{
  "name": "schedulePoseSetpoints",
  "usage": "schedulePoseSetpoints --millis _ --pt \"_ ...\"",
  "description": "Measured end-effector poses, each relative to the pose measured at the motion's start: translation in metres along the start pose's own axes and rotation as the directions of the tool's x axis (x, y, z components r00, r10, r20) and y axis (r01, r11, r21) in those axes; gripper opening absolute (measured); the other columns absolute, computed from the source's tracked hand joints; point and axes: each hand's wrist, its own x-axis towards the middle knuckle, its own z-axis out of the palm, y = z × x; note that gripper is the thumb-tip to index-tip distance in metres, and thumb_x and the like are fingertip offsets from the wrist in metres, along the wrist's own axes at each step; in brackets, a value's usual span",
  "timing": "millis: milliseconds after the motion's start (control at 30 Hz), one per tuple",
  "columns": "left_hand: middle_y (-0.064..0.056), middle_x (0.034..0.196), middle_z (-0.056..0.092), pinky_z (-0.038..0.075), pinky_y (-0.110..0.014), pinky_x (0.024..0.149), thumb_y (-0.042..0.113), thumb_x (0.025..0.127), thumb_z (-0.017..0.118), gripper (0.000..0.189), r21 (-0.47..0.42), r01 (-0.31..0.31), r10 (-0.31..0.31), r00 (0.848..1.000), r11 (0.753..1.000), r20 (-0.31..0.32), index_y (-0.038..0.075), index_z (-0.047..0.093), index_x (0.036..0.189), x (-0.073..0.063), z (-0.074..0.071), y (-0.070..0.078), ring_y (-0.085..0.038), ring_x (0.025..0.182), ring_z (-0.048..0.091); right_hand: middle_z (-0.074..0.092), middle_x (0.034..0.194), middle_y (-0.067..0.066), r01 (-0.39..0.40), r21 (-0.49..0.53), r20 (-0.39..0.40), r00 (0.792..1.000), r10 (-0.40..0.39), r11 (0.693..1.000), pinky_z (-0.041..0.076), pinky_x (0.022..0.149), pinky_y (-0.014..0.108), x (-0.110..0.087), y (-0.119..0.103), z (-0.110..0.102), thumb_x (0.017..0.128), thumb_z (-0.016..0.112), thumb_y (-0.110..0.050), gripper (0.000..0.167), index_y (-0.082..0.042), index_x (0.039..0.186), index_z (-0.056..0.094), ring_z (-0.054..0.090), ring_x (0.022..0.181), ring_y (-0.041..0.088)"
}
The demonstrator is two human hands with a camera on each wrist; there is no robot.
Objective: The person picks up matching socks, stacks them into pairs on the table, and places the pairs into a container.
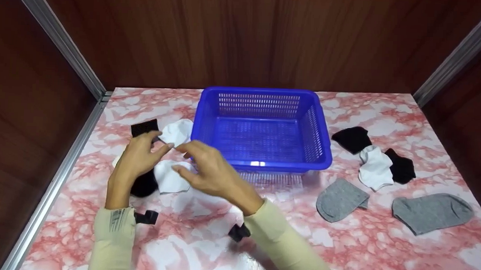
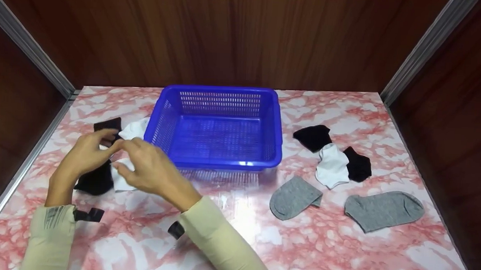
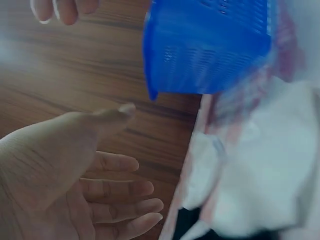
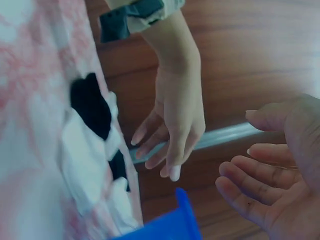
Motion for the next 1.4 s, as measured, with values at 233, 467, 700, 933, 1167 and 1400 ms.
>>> schedulePoseSetpoints --millis 233,467,700,933,1167,1400 --pt "-0.033 0.127 0.066 0.055 -0.061 0.097 0.026 0.098 0.068 0.055 0.000 0.053 -0.053 0.998 0.999 0.045 -0.004 0.058 0.143 -0.006 0.019 -0.018 -0.046 0.114 0.068 0.071 0.128 0.012 -0.096 -0.135 0.249 0.960 0.128 0.986 0.057 0.100 0.024 -0.011 -0.003 0.032 0.099 0.072 -0.028 0.045 -0.002 0.135 0.064 0.070 0.115 0.022" --pt "-0.028 0.114 0.066 0.052 -0.059 0.096 0.021 0.094 0.075 0.051 0.023 0.039 -0.040 0.999 0.999 0.027 -0.008 0.062 0.134 -0.015 0.030 -0.030 -0.041 0.104 0.065 0.061 0.144 0.014 -0.256 -0.269 0.333 0.880 0.339 0.928 0.050 0.115 0.036 -0.019 0.008 0.067 0.099 0.070 -0.040 0.060 -0.003 0.145 0.057 0.062 0.130 0.029" --pt "-0.032 0.127 0.069 0.052 -0.060 0.103 0.021 0.092 0.079 0.055 -0.012 0.024 -0.024 0.998 1.000 0.065 -0.009 0.062 0.134 -0.020 0.029 -0.034 -0.046 0.117 0.067 0.068 0.128 0.017 -0.452 -0.182 0.242 0.840 0.485 0.873 0.057 0.106 0.037 -0.019 0.025 0.083 0.099 0.072 -0.032 0.057 -0.002 0.143 0.053 0.068 0.119 0.028" --pt "-0.018 0.102 0.070 0.050 -0.050 0.092 0.015 0.088 0.080 0.028 -0.004 -0.017 0.017 0.996 1.000 0.091 -0.001 0.076 0.111 -0.022 0.035 -0.037 -0.032 0.101 0.063 0.071 0.122 0.014 -0.518 -0.133 0.161 0.830 0.534 0.845 0.060 0.101 0.039 -0.018 0.039 0.092 0.097 0.073 -0.023 0.046 -0.003 0.136 0.057 0.071 0.113 0.027" --pt "-0.017 0.114 0.078 0.043 -0.059 0.096 0.015 0.092 0.078 0.024 0.054 -0.018 0.013 0.996 0.998 0.085 0.003 0.078 0.112 -0.024 0.041 -0.032 -0.042 0.113 0.069 0.069 0.090 0.004 -0.482 -0.235 0.117 0.848 0.516 0.844 0.062 0.083 0.038 -0.015 0.040 0.095 0.098 0.070 -0.016 0.010 -0.008 0.100 0.064 0.073 0.091 0.024" --pt "-0.014 0.110 0.080 0.047 -0.056 0.095 0.012 0.093 0.076 0.018 0.056 -0.079 0.076 0.996 0.995 0.045 0.005 0.080 0.110 -0.025 0.035 -0.020 -0.039 0.110 0.072 0.048 0.071 -0.007 -0.462 -0.082 0.138 0.872 0.469 0.883 0.045 0.058 0.025 -0.015 0.046 0.087 0.099 0.065 -0.010 0.012 -0.011 0.087 0.060 0.050 0.065 0.009"
